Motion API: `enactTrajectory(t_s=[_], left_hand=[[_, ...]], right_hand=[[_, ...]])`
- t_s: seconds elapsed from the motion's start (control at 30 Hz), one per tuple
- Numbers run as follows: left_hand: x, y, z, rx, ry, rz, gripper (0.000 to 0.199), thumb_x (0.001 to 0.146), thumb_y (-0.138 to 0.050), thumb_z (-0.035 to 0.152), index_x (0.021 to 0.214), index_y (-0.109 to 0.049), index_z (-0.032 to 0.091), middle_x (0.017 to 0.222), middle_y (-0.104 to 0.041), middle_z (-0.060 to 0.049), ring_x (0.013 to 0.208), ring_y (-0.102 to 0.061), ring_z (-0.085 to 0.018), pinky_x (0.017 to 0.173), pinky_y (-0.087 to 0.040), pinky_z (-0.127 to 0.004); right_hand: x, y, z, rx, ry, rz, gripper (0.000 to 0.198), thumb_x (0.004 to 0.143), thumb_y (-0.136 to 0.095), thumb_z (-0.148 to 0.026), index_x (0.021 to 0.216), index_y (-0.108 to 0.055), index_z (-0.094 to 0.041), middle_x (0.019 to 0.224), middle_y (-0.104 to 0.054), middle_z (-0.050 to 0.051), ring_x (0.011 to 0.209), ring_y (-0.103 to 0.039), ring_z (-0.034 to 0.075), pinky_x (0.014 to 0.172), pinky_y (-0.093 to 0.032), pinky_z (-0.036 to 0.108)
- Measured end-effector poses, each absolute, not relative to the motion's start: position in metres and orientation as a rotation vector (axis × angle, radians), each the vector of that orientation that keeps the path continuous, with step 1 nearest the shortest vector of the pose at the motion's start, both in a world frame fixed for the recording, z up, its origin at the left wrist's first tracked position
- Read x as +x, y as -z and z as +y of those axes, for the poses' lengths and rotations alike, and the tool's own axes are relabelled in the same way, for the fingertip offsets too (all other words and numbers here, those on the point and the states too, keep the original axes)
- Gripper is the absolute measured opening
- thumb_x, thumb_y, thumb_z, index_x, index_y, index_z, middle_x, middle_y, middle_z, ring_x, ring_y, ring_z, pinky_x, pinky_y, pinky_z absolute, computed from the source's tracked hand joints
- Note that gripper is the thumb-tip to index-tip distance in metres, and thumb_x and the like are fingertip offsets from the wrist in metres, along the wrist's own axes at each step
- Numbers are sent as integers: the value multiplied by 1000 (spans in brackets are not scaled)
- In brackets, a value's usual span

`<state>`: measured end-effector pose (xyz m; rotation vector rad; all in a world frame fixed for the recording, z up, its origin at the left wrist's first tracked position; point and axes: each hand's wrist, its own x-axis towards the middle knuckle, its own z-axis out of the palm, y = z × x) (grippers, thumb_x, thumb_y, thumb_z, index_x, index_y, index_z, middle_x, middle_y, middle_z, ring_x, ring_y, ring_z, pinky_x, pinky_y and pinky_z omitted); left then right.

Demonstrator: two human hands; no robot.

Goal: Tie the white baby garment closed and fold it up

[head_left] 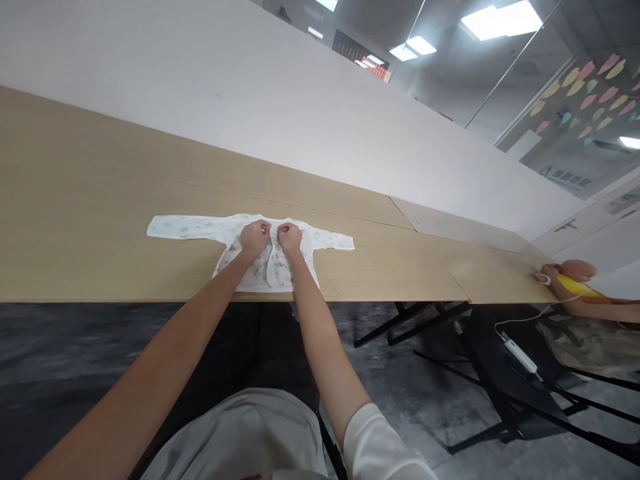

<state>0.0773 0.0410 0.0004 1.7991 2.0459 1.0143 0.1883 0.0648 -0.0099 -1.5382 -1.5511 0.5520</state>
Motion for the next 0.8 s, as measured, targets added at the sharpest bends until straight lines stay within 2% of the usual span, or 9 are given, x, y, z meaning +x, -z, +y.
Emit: enactTrajectory(t_s=[0.13,0.27,0.33,0.5,0.67,0.8], left_hand=[[72,0,38,1871,-939,1993,38,80,-53,17,110,-76,17,106,-76,-11,99,-69,-26,89,-52,-33],[59,5,29,2049,-871,1970,31,79,-56,22,99,-79,16,109,-74,-14,106,-66,-29,95,-52,-36],[55,6,23,2120,-853,1937,29,79,-56,25,93,-80,18,111,-73,-13,110,-64,-30,99,-51,-38],[61,1,14,2169,-907,1830,31,80,-54,23,97,-80,22,118,-71,-9,114,-62,-27,106,-47,-39],[73,-4,11,2096,-923,1768,32,80,-53,24,93,-81,19,106,-76,-10,107,-66,-27,98,-50,-36],[77,-3,6,2038,-974,1830,31,81,-56,30,96,-81,19,105,-77,-10,104,-67,-27,92,-51,-35]], right_hand=[[187,8,62,-1563,-527,-1664,25,77,-54,-5,78,-74,-19,91,-76,5,92,-70,20,91,-52,28],[189,2,57,-1572,-506,-1753,28,78,-54,-4,86,-77,-18,98,-77,6,98,-70,19,94,-51,27],[191,-3,53,-1558,-533,-1794,28,79,-54,-5,89,-77,-18,95,-77,5,95,-70,18,94,-51,26],[199,-12,44,-1476,-621,-1815,20,81,-61,-14,94,-75,-19,82,-74,2,83,-69,17,87,-53,27],[206,-9,35,-1458,-730,-1716,12,81,-62,-16,81,-74,-17,75,-72,2,77,-68,17,79,-53,27],[210,-5,30,-1430,-803,-1650,12,78,-66,-19,87,-74,-17,68,-70,0,71,-67,16,76,-54,26]])
